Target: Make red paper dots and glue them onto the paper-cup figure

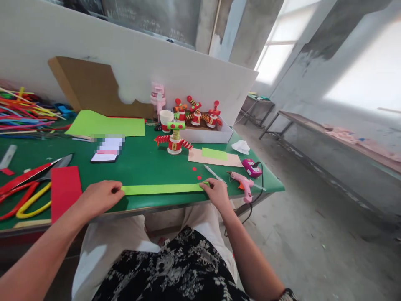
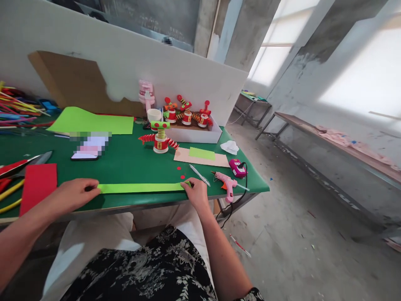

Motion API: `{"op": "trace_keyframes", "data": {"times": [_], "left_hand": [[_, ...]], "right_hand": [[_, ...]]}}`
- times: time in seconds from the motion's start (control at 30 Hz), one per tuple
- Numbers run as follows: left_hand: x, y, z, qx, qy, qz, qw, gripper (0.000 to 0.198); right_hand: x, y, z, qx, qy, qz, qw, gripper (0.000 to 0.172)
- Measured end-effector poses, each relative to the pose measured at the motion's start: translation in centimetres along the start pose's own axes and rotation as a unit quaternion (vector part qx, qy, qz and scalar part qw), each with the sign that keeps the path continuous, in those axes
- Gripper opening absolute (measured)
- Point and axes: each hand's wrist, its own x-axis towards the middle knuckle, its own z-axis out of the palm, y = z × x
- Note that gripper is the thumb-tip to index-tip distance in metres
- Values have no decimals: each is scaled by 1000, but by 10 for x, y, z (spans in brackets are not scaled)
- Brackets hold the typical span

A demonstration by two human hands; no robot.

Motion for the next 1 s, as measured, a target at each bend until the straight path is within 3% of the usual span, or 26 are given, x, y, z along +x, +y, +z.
{"op": "trace_keyframes", "data": {"times": [0.13, 0.2, 0.27, 0.33, 0.4, 0.47, 0.6, 0.73, 0.8, 0.9, 1.0], "left_hand": [[3, 7, 4, 107, -109, 27, 988, 35], [0, 13, 2, 245, -106, 54, 962, 31], [-5, 22, 1, 341, -48, 91, 934, 35], [-11, 30, 3, 324, 20, 143, 935, 37], [-18, 37, 9, 226, 51, 207, 950, 35], [-24, 41, 18, 114, 39, 254, 960, 30], [-26, 55, 47, 3, -30, 307, 951, 27], [-20, 88, 82, 33, -53, 352, 934, 30], [-17, 106, 95, 93, -98, 346, 928, 27], [-15, 124, 105, 161, -142, 319, 923, 27], [-15, 130, 107, 187, -133, 310, 923, 28]], "right_hand": [[10, 1, 7, -66, -3, -4, 998, 19], [14, 0, 9, -101, -13, -1, 995, 15], [14, 0, 10, -136, -20, -1, 990, 11], [10, -1, 7, -177, -10, -6, 984, 12], [2, -3, 2, -217, 25, -14, 976, 24], [-7, -5, -5, -234, 68, -20, 970, 34], [-20, -7, -11, -170, 87, -63, 980, 23], [-23, -1, -4, -69, 100, -59, 991, 26], [-24, 3, -2, -43, 95, -37, 994, 27], [-25, 7, -2, -28, 78, -26, 996, 27], [-28, 9, -5, -12, 93, -21, 995, 26]]}}
